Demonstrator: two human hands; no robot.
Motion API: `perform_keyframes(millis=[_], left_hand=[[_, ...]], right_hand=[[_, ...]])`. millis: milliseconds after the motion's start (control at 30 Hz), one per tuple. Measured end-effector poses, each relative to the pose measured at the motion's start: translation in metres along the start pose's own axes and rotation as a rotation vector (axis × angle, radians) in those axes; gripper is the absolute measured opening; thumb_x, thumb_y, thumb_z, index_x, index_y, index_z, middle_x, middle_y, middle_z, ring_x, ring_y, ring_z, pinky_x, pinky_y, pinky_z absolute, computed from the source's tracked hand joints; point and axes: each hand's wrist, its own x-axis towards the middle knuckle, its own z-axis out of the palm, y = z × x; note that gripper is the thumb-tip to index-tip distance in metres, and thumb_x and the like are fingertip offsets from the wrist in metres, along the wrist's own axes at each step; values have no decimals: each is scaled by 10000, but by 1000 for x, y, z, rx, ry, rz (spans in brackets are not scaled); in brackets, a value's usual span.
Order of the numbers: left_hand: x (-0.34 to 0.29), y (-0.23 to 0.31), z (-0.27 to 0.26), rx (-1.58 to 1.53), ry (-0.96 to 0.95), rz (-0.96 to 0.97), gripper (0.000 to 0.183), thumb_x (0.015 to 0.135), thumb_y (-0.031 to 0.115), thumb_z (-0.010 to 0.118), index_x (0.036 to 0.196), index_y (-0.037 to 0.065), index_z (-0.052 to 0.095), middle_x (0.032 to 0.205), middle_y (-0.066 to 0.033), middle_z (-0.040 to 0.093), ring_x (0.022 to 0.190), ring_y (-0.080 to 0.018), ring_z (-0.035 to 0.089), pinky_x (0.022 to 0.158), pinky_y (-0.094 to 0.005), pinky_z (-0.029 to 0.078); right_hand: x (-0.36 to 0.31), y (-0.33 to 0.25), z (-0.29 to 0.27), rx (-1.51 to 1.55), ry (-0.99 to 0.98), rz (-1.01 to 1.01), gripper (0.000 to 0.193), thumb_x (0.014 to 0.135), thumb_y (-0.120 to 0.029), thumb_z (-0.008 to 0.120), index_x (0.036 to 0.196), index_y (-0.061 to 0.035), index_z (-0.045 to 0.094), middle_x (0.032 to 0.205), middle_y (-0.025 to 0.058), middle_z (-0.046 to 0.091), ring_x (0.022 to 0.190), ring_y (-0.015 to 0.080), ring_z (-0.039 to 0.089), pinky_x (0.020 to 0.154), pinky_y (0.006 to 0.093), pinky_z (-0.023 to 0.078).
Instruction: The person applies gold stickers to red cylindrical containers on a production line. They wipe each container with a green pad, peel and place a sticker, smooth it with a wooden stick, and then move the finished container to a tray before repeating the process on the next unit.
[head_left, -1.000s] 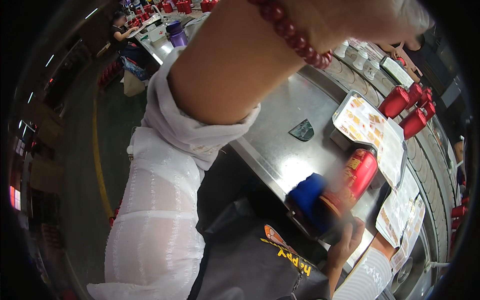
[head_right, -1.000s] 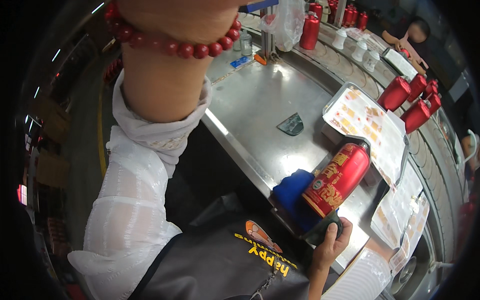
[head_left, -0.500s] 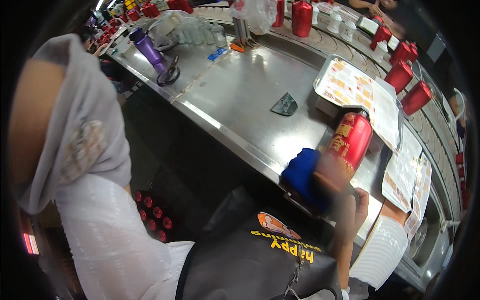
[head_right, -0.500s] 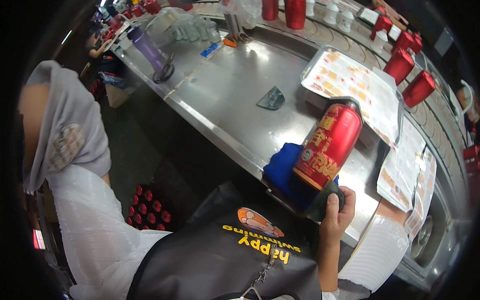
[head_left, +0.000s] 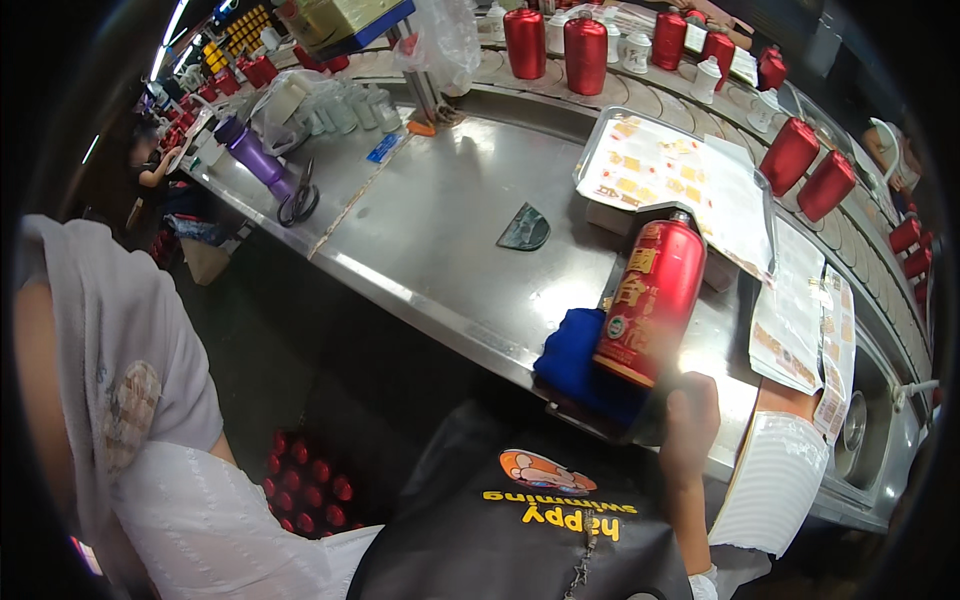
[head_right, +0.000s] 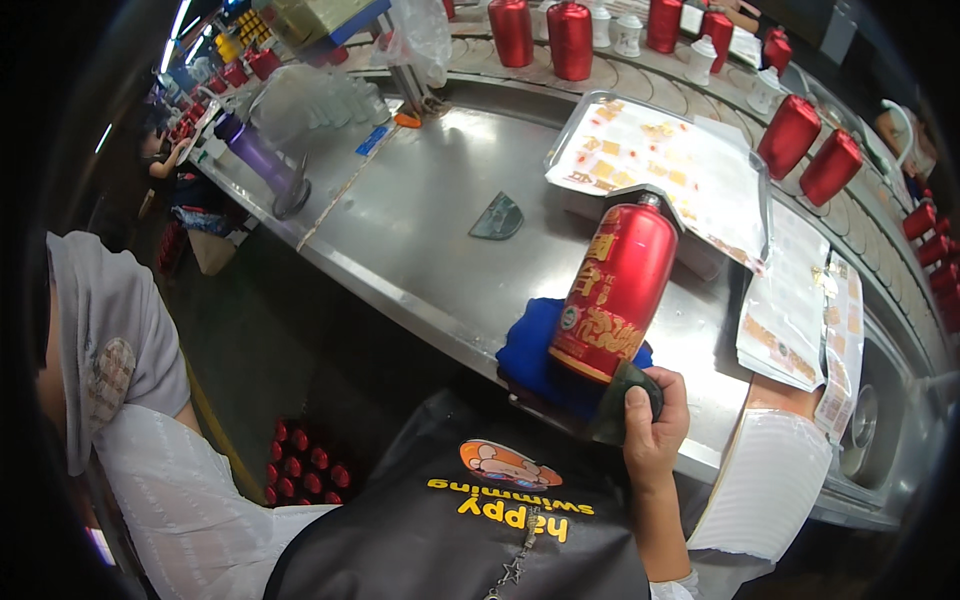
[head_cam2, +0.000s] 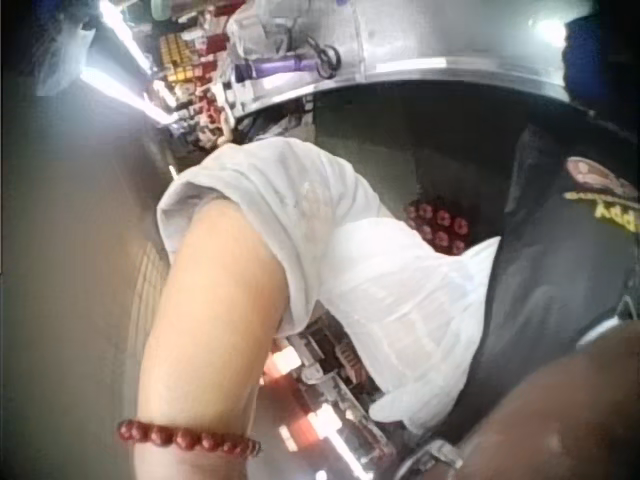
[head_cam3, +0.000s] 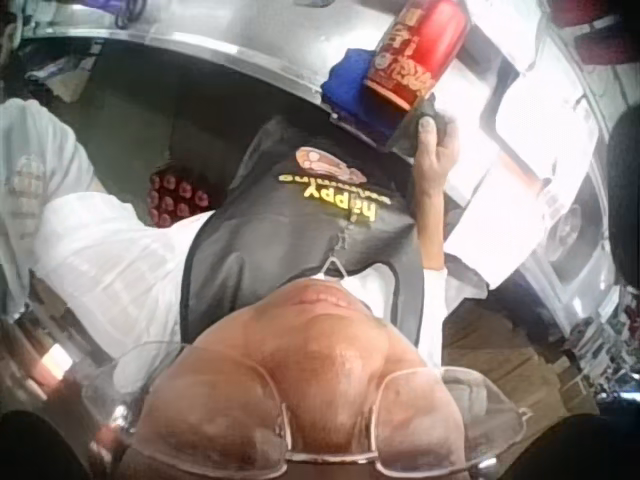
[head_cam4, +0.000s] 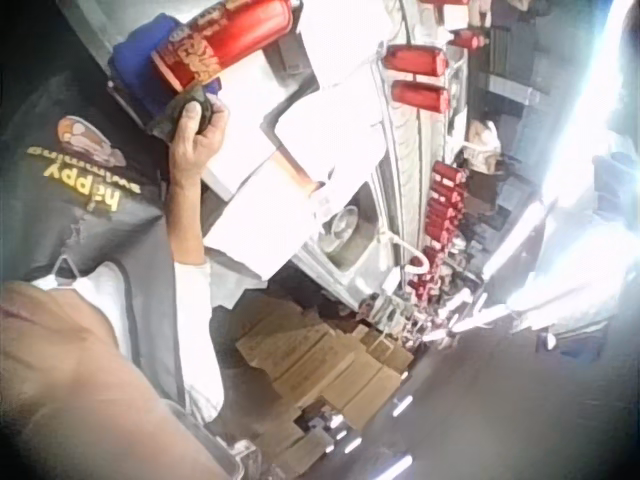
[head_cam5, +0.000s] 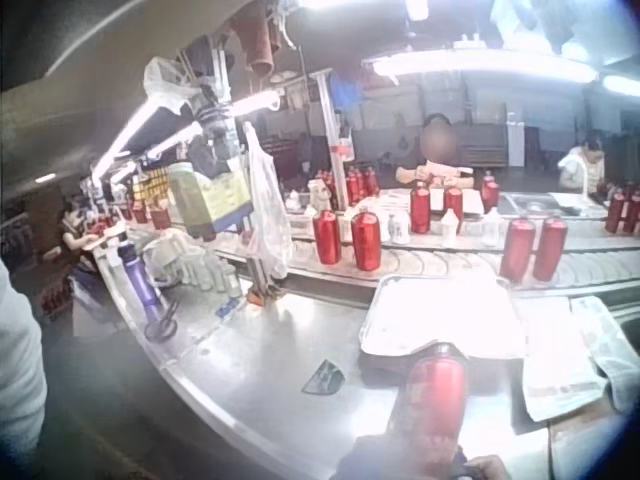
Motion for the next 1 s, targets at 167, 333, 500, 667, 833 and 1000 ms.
perform_keyframes(millis=[167,333,500,667,833,1000], left_hand=[[-1,2,-7,-11,13,-22,271,996,94,555,1250,22,614,1166,-110,658,1062,-191,619,946,-336,486],[-11,15,-21,-87,129,-2,288,1002,83,547,1275,10,603,1183,-119,656,1077,-195,617,962,-340,484],[-49,52,-33,-478,386,113,306,1007,72,539,1300,-1,593,1201,-128,654,1092,-198,615,978,-344,481],[-150,99,15,-1410,426,149,324,1013,61,532,1325,-12,583,1218,-137,652,1106,-201,613,994,-348,479],[-260,160,119,-1265,-99,-271,251,996,4,575,1225,-18,674,1209,-129,652,1050,-186,612,920,-302,499],[-269,169,138,-731,-56,168,289,885,-10,683,1154,79,741,1078,-96,707,1059,-221,636,1016,-396,463]], right_hand=[[-3,0,3,32,-6,-27,139,989,-112,617,1077,-19,563,844,-26,559,744,43,486,674,197,410],[0,2,-3,25,-28,-34,151,986,-131,615,1073,-16,568,834,-13,568,753,64,506,686,222,430],[2,6,-1,-6,0,-66,178,960,-142,639,1062,-7,586,811,6,591,731,81,528,674,242,452],[3,-3,-2,244,-3,152,197,996,-134,615,1141,-10,568,953,5,612,849,61,546,762,215,470],[2,-10,-6,379,24,181,218,1005,-139,610,1177,-20,548,972,13,625,848,47,559,753,204,482],[0,-1,-5,419,44,159,228,1005,-139,616,1185,-19,544,987,14,625,861,48,562,762,205,482]])
